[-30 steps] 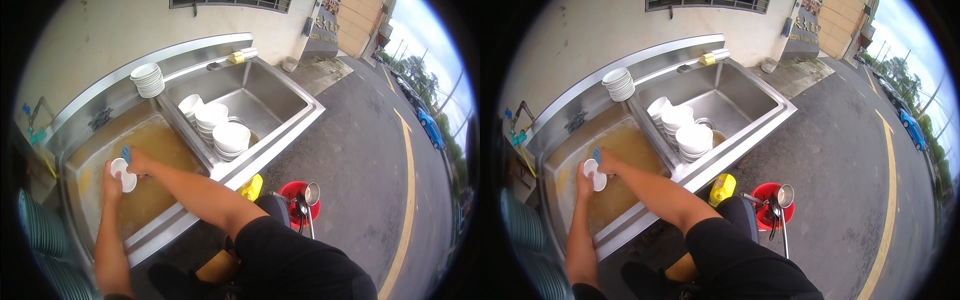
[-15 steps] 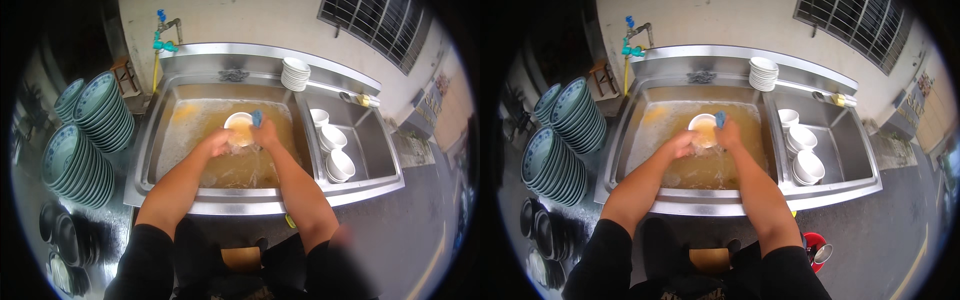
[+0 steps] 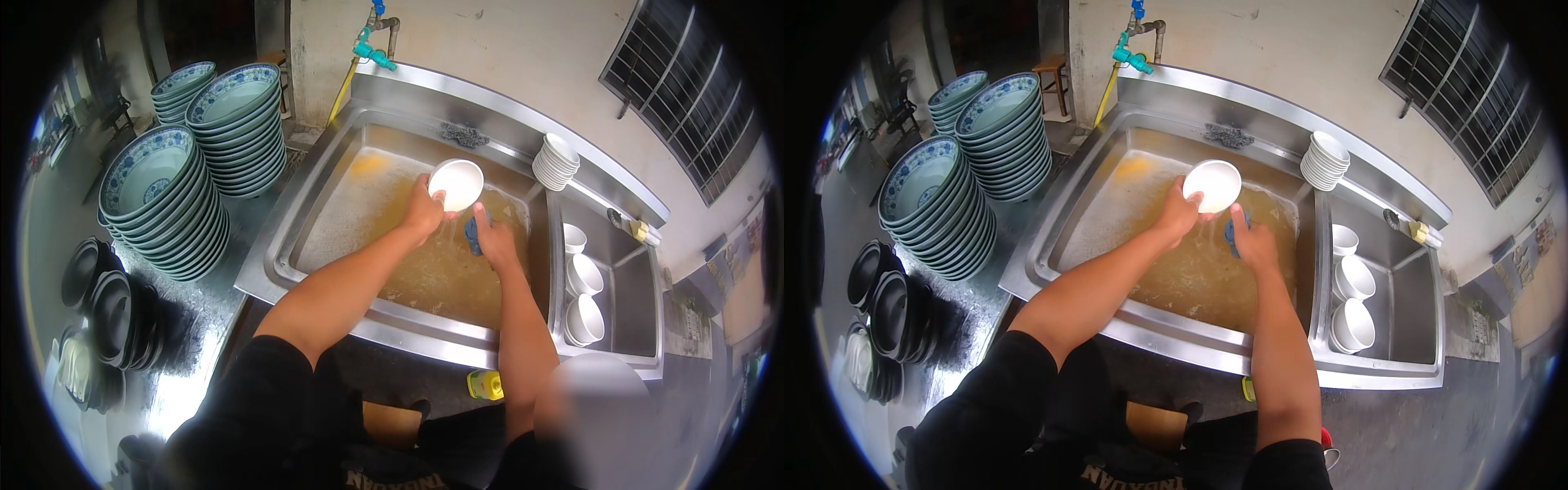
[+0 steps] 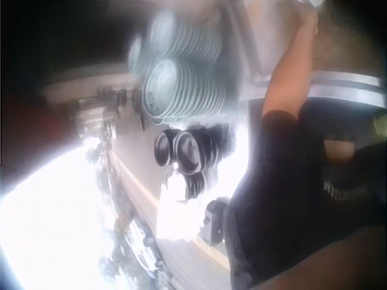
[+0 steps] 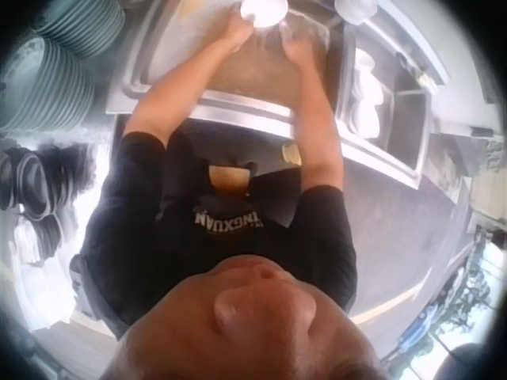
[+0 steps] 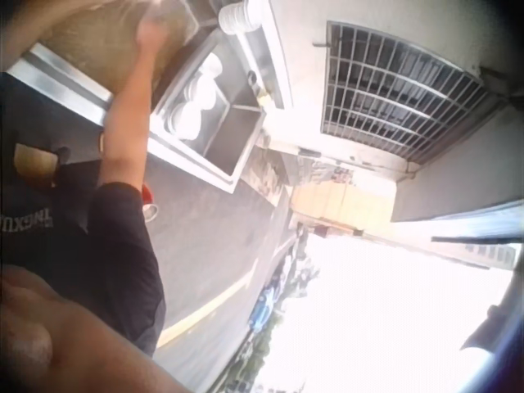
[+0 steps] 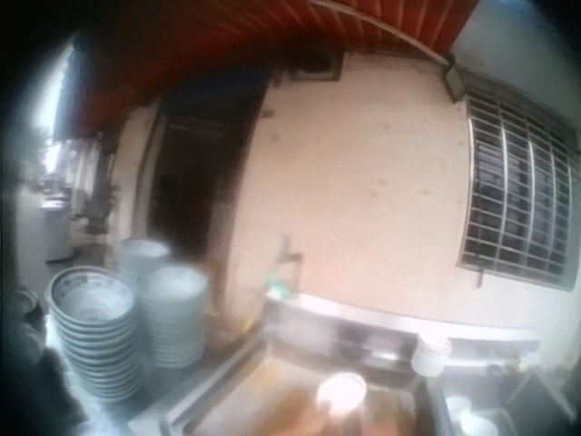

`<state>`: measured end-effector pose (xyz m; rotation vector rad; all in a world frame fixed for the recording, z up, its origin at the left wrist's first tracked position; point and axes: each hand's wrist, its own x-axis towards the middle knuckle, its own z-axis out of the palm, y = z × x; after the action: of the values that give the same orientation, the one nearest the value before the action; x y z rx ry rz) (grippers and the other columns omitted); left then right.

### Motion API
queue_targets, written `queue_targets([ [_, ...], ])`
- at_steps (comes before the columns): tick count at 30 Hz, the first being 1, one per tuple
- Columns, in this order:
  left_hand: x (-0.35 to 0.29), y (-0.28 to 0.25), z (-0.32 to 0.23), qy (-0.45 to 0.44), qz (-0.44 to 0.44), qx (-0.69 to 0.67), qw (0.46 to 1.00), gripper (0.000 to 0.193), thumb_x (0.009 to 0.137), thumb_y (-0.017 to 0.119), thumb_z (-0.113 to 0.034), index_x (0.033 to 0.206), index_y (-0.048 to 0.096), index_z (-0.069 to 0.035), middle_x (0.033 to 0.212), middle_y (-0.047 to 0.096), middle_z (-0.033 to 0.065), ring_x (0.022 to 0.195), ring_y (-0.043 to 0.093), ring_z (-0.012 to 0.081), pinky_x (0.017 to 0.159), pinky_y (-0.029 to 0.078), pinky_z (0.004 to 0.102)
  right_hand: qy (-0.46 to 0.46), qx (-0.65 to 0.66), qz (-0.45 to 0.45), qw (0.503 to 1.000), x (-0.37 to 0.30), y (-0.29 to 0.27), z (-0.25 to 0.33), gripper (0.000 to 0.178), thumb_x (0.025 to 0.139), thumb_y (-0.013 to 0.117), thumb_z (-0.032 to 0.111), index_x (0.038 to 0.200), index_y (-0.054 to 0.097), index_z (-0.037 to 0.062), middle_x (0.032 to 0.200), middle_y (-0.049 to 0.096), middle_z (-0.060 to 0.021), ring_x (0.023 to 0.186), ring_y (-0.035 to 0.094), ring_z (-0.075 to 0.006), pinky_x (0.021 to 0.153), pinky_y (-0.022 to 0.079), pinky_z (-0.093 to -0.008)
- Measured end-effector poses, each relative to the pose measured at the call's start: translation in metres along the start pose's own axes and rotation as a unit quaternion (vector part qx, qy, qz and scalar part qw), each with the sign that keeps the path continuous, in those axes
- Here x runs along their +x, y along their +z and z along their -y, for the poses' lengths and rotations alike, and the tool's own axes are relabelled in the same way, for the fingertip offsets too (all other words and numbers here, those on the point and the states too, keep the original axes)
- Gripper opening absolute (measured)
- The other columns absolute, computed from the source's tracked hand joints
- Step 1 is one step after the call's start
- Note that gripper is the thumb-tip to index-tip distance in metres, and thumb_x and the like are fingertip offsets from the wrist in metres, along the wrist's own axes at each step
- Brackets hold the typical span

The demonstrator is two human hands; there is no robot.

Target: The person washes white bowls one at a time in a double-basin stainless steel sink using a blue sponge and soapy water. They scrub each bowl, rinse it, and place it in the adjacent clean basin. Stacks of clean bowls and plates are visible nearby.

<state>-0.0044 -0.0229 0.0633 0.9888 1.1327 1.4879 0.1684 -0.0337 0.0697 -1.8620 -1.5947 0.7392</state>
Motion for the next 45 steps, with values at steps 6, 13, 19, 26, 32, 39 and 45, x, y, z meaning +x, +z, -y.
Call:
queue_targets([
  [6,0.016,-0.015,0.004,-0.045,0.038,-0.040,0.997,0.043,0.105,0.046,-0.013,0.145,0.041,0.003,0.128,0.059,0.0201,0.087,0.072,0.0239,0.068,0.062,0.0299,-0.004,-0.142,0.227,0.963,0.017,0.000,-0.031,0.072,0.094,0.054,0.063,0.114,0.069,-0.0041,0.101,0.072,-0.0168,0.082,0.069,-0.0262,0.074,0.054,-0.0377],
  [13,0.002,-0.011,0.018,-0.064,0.176,0.146,0.971,0.041,0.107,0.042,-0.017,0.145,0.045,-0.002,0.123,0.063,0.0191,0.087,0.073,0.0249,0.068,0.059,0.0301,-0.069,0.055,0.086,0.992,-0.002,0.004,-0.022,0.047,0.096,0.064,0.034,0.125,0.060,-0.0033,0.084,0.070,-0.0162,0.063,0.067,-0.0218,0.058,0.055,-0.0352],
  [19,0.028,-0.017,0.073,0.113,0.276,0.414,0.860,0.036,0.106,0.043,-0.024,0.129,0.059,-0.002,0.104,0.069,0.0221,0.093,0.070,0.0328,0.081,0.054,0.0427,-0.009,0.041,0.033,0.999,0.021,0.008,-0.041,0.038,0.099,0.051,0.015,0.130,0.053,-0.0071,0.088,0.068,-0.0201,0.051,0.067,-0.0234,0.039,0.050,-0.0331],
  [26,0.025,-0.029,0.096,0.063,0.382,0.540,0.748,0.035,0.099,0.052,-0.026,0.120,0.068,-0.003,0.110,0.069,0.0238,0.104,0.066,0.0377,0.091,0.050,0.0476,0.145,0.135,0.108,0.974,0.032,0.011,-0.068,0.042,0.094,0.045,0.004,0.136,0.046,-0.0012,0.101,0.068,-0.0257,0.060,0.070,-0.0323,0.046,0.058,-0.0390],
  [32,0.019,-0.022,0.122,-0.008,0.464,0.638,0.614,0.035,0.086,0.066,-0.022,0.114,0.072,-0.003,0.118,0.069,0.0216,0.106,0.067,0.0358,0.090,0.052,0.0462,-0.073,-0.016,-0.047,0.996,0.000,0.003,-0.007,0.052,0.089,0.053,0.001,0.139,0.041,0.0037,0.114,0.064,-0.0263,0.084,0.069,-0.0399,0.069,0.058,-0.0471],
  [39,0.002,-0.006,0.129,0.015,0.563,0.607,0.561,0.035,0.084,0.065,-0.017,0.116,0.072,-0.004,0.123,0.067,0.0234,0.106,0.066,0.0364,0.087,0.053,0.0469,-0.255,-0.054,-0.217,0.941,-0.032,-0.044,0.051,0.058,0.087,0.054,-0.004,0.142,0.043,0.0106,0.138,0.053,-0.0195,0.123,0.053,-0.0443,0.100,0.046,-0.0502],
  [45,0.021,-0.036,0.169,0.050,0.567,0.630,0.527,0.045,0.081,0.057,-0.008,0.125,0.065,-0.005,0.121,0.066,0.0266,0.109,0.065,0.0390,0.090,0.051,0.0473,-0.241,-0.072,-0.328,0.911,-0.010,-0.168,0.025,0.040,0.090,0.055,0.002,0.127,0.041,0.0020,0.114,0.061,-0.0290,0.099,0.062,-0.0469,0.085,0.049,-0.0529],
])
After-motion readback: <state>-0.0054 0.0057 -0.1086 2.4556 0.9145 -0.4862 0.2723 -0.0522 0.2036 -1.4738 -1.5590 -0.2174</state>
